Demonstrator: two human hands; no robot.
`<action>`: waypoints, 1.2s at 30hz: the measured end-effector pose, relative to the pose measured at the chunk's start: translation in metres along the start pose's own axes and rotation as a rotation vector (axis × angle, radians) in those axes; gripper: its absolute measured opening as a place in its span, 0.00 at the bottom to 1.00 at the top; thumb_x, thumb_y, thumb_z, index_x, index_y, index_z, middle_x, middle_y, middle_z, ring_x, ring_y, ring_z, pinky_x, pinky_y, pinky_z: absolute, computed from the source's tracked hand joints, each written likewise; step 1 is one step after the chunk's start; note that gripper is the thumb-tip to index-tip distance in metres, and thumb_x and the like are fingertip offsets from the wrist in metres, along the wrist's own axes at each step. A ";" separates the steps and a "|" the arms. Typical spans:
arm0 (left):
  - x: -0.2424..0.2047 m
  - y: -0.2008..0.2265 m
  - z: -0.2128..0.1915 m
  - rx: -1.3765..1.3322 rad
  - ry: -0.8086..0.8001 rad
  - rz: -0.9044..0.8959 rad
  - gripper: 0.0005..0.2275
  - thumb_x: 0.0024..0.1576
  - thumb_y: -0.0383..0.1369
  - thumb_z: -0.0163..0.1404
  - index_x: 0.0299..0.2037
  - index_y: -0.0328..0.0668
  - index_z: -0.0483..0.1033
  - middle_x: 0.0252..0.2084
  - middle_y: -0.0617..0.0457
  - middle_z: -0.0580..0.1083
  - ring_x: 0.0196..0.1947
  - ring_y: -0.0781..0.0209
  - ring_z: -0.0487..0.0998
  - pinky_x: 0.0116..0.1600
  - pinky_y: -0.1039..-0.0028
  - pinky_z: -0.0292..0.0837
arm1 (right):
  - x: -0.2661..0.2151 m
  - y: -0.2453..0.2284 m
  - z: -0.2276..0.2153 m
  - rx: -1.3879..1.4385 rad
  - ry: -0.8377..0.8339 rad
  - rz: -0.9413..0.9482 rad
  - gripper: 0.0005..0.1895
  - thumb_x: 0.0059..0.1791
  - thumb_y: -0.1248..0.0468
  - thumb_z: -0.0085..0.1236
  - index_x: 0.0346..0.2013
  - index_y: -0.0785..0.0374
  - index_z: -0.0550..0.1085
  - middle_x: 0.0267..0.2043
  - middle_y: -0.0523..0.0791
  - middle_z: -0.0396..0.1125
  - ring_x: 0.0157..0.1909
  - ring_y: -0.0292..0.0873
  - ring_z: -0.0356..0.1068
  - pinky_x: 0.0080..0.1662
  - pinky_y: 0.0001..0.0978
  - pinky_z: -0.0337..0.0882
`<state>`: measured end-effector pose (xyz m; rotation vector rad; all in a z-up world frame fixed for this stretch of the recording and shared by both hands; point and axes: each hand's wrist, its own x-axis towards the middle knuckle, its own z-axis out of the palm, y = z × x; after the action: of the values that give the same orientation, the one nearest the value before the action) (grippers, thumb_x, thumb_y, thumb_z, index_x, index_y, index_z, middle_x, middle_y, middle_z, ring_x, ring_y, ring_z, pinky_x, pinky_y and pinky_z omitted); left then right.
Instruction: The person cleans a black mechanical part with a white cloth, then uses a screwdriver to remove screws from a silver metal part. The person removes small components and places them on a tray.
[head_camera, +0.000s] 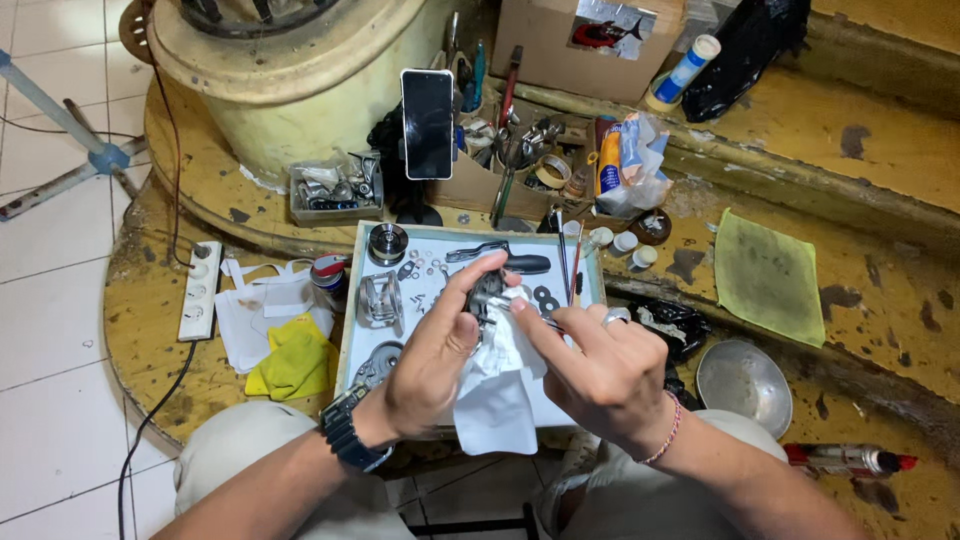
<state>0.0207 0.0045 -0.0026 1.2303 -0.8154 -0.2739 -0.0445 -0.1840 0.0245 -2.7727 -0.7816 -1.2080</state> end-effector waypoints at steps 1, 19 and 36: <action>-0.001 0.000 -0.001 -0.001 0.001 -0.002 0.32 0.67 0.51 0.30 0.71 0.29 0.50 0.67 0.38 0.65 0.70 0.50 0.64 0.76 0.63 0.56 | -0.004 -0.001 0.001 0.001 -0.002 0.001 0.18 0.55 0.71 0.41 0.53 0.59 0.77 0.29 0.44 0.65 0.19 0.42 0.51 0.22 0.33 0.51; -0.001 -0.028 -0.003 0.167 -0.004 0.324 0.25 0.64 0.41 0.43 0.67 0.35 0.53 0.69 0.31 0.58 0.66 0.32 0.67 0.67 0.42 0.64 | -0.007 0.026 -0.003 1.651 -0.339 1.405 0.13 0.52 0.70 0.52 0.49 0.74 0.78 0.12 0.44 0.63 0.10 0.30 0.53 0.15 0.18 0.53; -0.006 -0.035 -0.001 -0.120 0.110 -0.068 0.33 0.61 0.51 0.44 0.70 0.34 0.57 0.61 0.37 0.70 0.59 0.54 0.70 0.66 0.61 0.65 | -0.007 0.001 -0.003 0.321 -0.206 0.267 0.16 0.47 0.72 0.50 0.44 0.55 0.81 0.18 0.40 0.63 0.14 0.40 0.62 0.21 0.28 0.65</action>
<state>0.0254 -0.0026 -0.0367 1.1511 -0.6537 -0.3029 -0.0499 -0.1888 0.0216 -2.6480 -0.5334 -0.6926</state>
